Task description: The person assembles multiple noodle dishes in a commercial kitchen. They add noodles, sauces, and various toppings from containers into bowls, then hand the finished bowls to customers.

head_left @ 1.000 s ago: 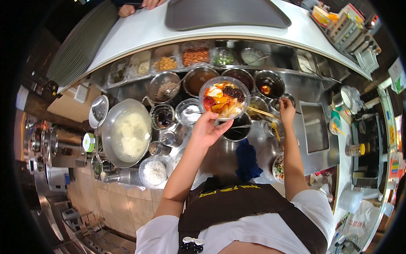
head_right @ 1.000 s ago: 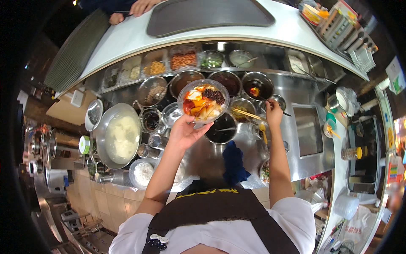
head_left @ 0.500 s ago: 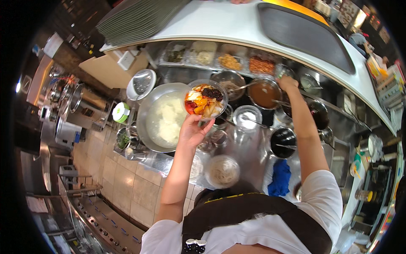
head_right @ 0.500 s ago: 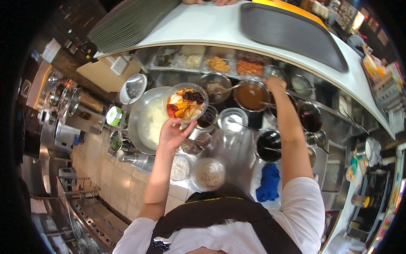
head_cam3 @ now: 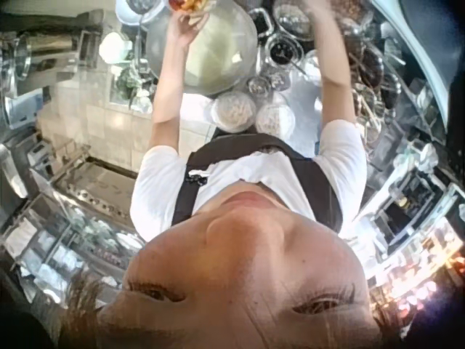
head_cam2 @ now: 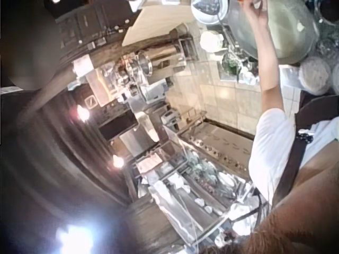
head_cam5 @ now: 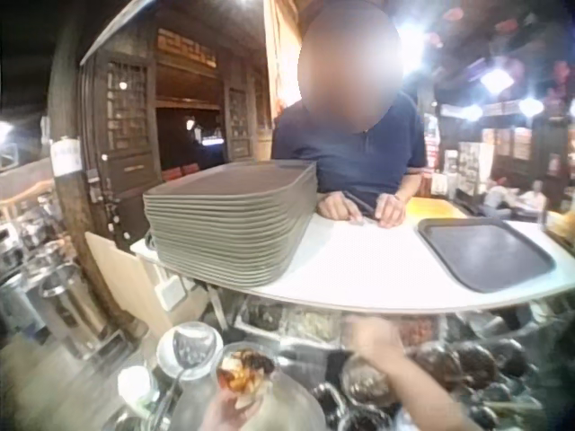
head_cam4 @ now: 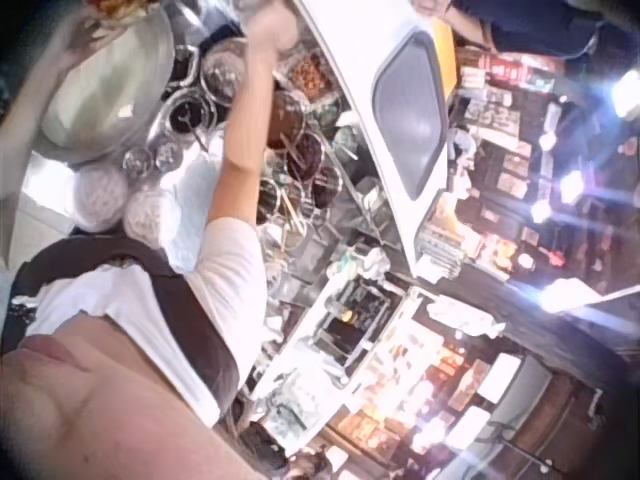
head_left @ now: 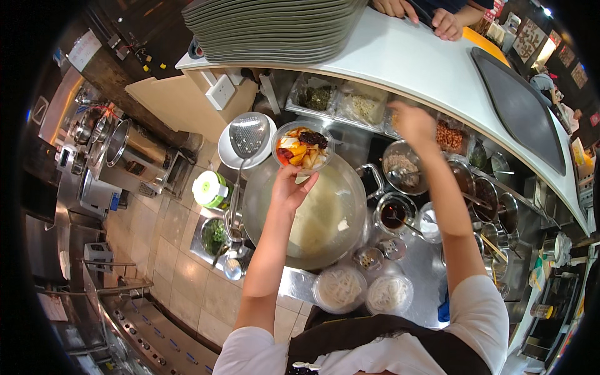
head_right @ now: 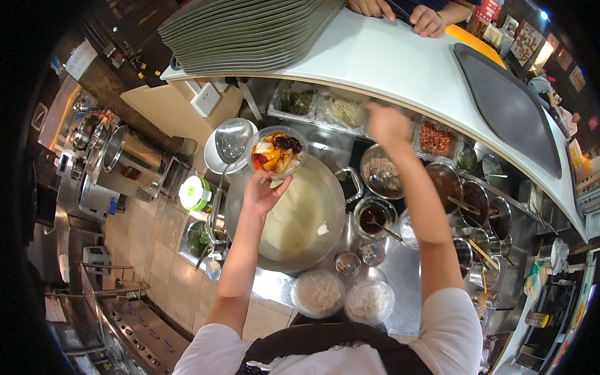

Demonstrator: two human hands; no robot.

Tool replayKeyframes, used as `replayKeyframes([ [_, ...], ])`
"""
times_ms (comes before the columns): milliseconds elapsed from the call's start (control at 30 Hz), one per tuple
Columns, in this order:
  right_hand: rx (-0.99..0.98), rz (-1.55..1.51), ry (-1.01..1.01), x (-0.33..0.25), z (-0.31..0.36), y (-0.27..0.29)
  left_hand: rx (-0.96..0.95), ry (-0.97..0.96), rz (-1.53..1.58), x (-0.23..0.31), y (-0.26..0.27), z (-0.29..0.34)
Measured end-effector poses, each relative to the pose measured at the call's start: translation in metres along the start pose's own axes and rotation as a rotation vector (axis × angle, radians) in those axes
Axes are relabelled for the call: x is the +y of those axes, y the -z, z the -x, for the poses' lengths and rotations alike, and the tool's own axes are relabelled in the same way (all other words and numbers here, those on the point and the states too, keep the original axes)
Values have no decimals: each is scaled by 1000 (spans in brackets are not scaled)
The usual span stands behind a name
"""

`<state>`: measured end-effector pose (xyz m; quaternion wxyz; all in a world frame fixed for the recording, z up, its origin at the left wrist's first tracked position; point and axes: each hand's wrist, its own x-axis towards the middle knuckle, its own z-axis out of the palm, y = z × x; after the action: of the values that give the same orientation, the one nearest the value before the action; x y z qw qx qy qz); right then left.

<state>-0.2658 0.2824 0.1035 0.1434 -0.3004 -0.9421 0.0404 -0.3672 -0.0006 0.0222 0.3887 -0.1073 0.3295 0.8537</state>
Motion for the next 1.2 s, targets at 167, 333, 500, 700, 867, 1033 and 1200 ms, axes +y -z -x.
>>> replayKeyframes([
  [167, -310, 228, 97, -107, -103, -103, 23, 61, 11, 19, 5, -58],
  [333, -468, 64, 81, -145, -120, -106, 5, 37, 17, 38, 18, -88],
  [500, -516, -84, -116, -82, -149, -156, -6, 95, 59, 35, 10, -114],
  [700, -382, -187, 4, -52, -125, -114, -12, 100, 49, 43, 2, -125],
  [867, -92, -72, 83, -72, -73, -42, -30, 87, 23, 38, -14, -137],
  [1033, 311, 170, 376, -64, -34, -14, -52, 117, 59, 32, -29, -141],
  [1200, 267, 492, 123, -20, -52, -47, -44, 148, 98, 24, -34, -139],
])
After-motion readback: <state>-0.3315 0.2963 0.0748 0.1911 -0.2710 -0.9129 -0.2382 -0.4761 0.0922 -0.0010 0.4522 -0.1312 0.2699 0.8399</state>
